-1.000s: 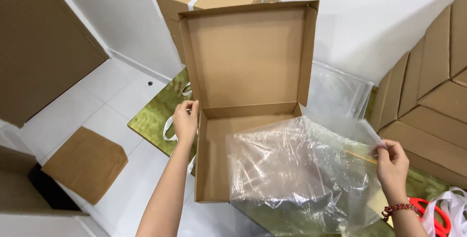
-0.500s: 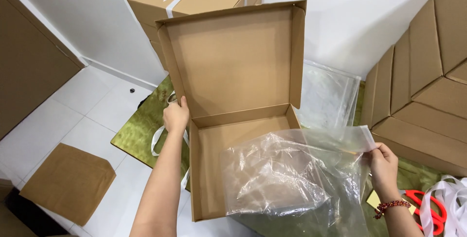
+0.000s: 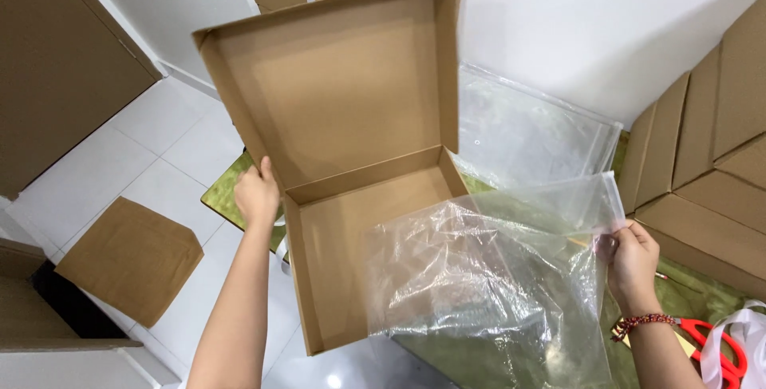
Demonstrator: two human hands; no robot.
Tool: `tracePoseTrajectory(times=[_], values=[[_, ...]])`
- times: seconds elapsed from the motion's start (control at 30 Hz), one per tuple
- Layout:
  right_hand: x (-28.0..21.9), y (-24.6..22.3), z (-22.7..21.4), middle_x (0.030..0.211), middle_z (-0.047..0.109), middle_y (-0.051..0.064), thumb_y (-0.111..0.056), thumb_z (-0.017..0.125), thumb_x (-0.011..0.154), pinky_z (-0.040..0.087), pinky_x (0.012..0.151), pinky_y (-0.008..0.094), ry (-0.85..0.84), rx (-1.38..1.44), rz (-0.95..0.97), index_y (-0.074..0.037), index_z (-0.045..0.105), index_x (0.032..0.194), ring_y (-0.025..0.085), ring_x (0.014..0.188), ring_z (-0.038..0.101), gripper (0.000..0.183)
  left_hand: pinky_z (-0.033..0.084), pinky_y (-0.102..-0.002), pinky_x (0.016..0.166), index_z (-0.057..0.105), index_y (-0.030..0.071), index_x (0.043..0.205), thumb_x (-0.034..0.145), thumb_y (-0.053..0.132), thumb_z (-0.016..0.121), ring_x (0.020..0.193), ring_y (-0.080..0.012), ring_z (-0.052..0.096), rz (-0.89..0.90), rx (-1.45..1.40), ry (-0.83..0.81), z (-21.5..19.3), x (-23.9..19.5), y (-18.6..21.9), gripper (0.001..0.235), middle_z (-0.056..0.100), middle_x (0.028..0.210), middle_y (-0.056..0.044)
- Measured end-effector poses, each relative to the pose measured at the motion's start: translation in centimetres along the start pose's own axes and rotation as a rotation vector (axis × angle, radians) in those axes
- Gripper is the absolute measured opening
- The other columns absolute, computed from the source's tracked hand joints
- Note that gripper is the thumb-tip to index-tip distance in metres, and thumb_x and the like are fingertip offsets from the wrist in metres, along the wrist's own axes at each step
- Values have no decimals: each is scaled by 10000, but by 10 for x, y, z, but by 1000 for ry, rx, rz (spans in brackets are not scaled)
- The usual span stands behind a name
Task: The person unties a white ribbon on a cardboard box, opens it, and removes a black garment wrapped in plastic. They unfold the garment, place it on a hanger, and hang it on a clothing rack. The person then folds the plastic wrap and places it back into the box before closing the box and stacking it.
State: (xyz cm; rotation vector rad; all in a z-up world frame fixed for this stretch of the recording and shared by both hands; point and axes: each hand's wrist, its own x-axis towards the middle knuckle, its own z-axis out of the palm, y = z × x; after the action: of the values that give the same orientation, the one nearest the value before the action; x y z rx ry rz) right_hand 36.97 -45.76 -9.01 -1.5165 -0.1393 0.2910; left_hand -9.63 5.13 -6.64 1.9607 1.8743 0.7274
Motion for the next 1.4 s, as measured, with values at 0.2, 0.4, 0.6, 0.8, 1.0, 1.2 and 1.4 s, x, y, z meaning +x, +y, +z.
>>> tracePoseTrajectory(times=[0.2,0.4,0.6,0.8,1.0,1.2,1.4], values=[[8,-42,-6,686,477,-49,20,488,1028,326,539,204,22,30,-92,-161,578,835,56,597,407,279,488,-552,747,382,134,1597,1060,169,614,955,-415,586,148,-307,297,-42,-89,56,586,436,1237,-152],[22,-46,-23,777,567,-55,41,491,975,418,667,148,89,150,-173,-169,631,866,34,714,496,274,556,-343,494,571,229,1112,1035,516,556,713,-195,649,-110,-577,-711,68,-202,30,297,663,1108,-37],[-21,-97,-36,938,663,7,-38,556,1058,478,607,250,143,-69,-249,-227,541,1208,87,710,572,241,559,-437,1041,793,152,1120,1051,435,597,1133,-180,657,-407,-775,-1211,24,-247,79,351,741,1242,-23],[-65,-160,-59,1165,741,178,97,473,1134,490,715,316,117,-418,-622,-94,353,1328,205,823,650,297,526,-360,1015,646,216,1460,975,590,463,1321,-159,628,147,-545,-1032,-45,-257,209,640,638,1551,10],[-47,-189,-88,1187,759,186,250,504,903,527,1036,410,98,-771,-1146,8,768,1075,337,1171,710,397,331,-402,1244,592,134,1507,1028,434,556,1515,-203,459,572,-694,-780,-2,-228,326,567,506,1624,-66],[-35,-232,-32,1531,547,286,55,623,1055,460,1166,522,38,-919,-1078,82,537,1565,434,1413,545,517,312,-485,1261,504,115,1566,1046,435,523,1525,-240,404,758,-665,-633,5,-181,433,611,432,1658,-74],[28,-208,41,1662,331,261,91,625,890,560,857,761,-42,-1084,-680,-22,333,1666,605,1224,604,836,427,-641,1140,592,266,1536,1037,525,645,1477,-348,464,745,-359,-583,118,-70,476,565,436,1608,43]])
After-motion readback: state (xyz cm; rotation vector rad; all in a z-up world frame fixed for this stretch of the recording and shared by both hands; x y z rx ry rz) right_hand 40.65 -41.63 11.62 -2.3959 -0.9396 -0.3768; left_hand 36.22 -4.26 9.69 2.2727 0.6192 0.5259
